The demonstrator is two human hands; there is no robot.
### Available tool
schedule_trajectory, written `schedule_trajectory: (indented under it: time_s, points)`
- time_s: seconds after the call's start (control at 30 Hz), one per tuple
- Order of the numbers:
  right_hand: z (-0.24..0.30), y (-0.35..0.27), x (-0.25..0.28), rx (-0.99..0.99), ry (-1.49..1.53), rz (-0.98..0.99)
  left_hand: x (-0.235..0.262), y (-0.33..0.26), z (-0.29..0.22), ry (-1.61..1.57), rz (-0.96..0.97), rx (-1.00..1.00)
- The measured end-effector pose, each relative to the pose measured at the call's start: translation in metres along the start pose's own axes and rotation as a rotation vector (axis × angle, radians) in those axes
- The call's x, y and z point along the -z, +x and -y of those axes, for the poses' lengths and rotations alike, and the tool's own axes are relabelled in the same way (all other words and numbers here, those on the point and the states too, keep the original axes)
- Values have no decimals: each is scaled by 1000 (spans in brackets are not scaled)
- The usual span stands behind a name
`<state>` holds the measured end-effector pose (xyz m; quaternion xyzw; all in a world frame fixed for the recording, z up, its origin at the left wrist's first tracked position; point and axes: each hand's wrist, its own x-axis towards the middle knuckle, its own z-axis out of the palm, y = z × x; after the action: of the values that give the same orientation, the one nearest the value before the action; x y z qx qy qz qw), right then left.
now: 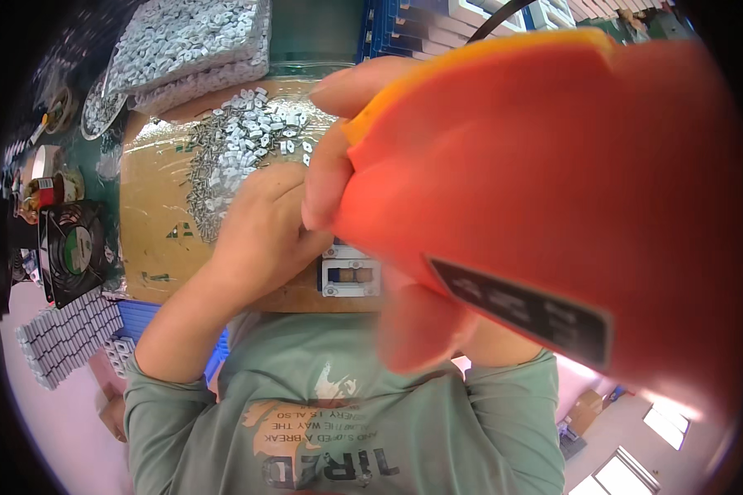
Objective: The person assembles circuit boards by picking up plastic brackets with screws by hand, placing them onto the frames on the boards, and securing them using an electric screwdriver.
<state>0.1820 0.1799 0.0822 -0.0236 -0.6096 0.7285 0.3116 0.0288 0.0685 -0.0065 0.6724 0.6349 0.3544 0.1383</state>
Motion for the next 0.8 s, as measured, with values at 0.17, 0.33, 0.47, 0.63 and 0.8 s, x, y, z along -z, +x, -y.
schedule_trajectory:
  time_s: [0.17, 0.33, 0.47, 0.63, 0.8]
  points:
    - [8, -5, -9, -72, 53, 21, -5, -3, 6, -55, -4, 17]
    - [8, -5, -19, -137, -161, -120, -3, -4, 3, -92, -10, 24]
    - [-9, -9, -2, 58, -45, 34, -2, -5, 2, -50, 5, 18]
    - [-4, -9, -4, 9, -61, 33, 0, -4, 1, -52, -26, -2]
    - [-8, -13, -3, -6, -125, 10, 1, -3, 1, -52, -27, -10]
